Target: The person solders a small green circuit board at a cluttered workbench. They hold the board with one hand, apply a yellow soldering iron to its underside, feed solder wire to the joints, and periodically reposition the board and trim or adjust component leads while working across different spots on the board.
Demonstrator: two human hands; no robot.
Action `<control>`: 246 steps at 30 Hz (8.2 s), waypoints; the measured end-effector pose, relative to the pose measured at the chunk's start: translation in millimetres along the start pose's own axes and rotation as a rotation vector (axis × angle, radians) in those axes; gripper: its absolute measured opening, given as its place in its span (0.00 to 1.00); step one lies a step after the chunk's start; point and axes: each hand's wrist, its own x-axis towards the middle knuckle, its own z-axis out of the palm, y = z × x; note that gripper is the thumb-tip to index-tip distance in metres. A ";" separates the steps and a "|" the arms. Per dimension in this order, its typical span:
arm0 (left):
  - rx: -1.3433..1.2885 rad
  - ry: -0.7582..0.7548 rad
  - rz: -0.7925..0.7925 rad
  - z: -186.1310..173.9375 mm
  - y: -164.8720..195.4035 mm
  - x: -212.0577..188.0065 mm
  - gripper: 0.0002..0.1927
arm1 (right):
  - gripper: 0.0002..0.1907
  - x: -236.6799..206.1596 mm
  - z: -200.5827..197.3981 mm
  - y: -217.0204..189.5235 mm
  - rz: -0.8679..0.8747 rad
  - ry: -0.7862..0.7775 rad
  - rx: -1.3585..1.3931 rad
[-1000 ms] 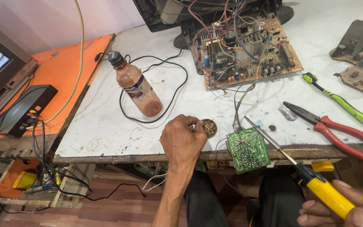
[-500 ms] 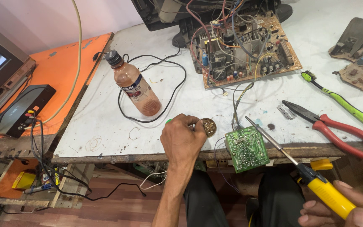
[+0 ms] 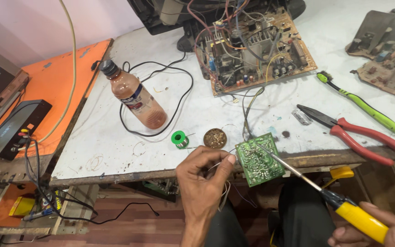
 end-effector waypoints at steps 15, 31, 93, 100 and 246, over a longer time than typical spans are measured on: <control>-0.083 -0.001 -0.069 13.5 -10.9 7.5 0.03 | 0.41 -0.6 27.4 2.3 0.143 0.082 -0.280; 0.073 0.082 -0.047 19.7 -2.5 3.9 0.02 | 0.41 -0.5 74.9 -1.8 0.179 0.229 -0.498; 0.139 0.123 0.085 26.4 5.8 -2.8 0.01 | 0.41 -14.2 136.6 -16.3 0.087 0.336 -0.555; 0.120 0.126 0.082 26.5 4.2 -3.5 0.01 | 0.43 -2.3 85.7 -21.4 0.277 0.190 -0.312; -0.088 -0.142 -0.151 13.0 -3.2 21.0 0.12 | 0.28 44.5 347.1 -20.0 -1.170 0.249 -0.938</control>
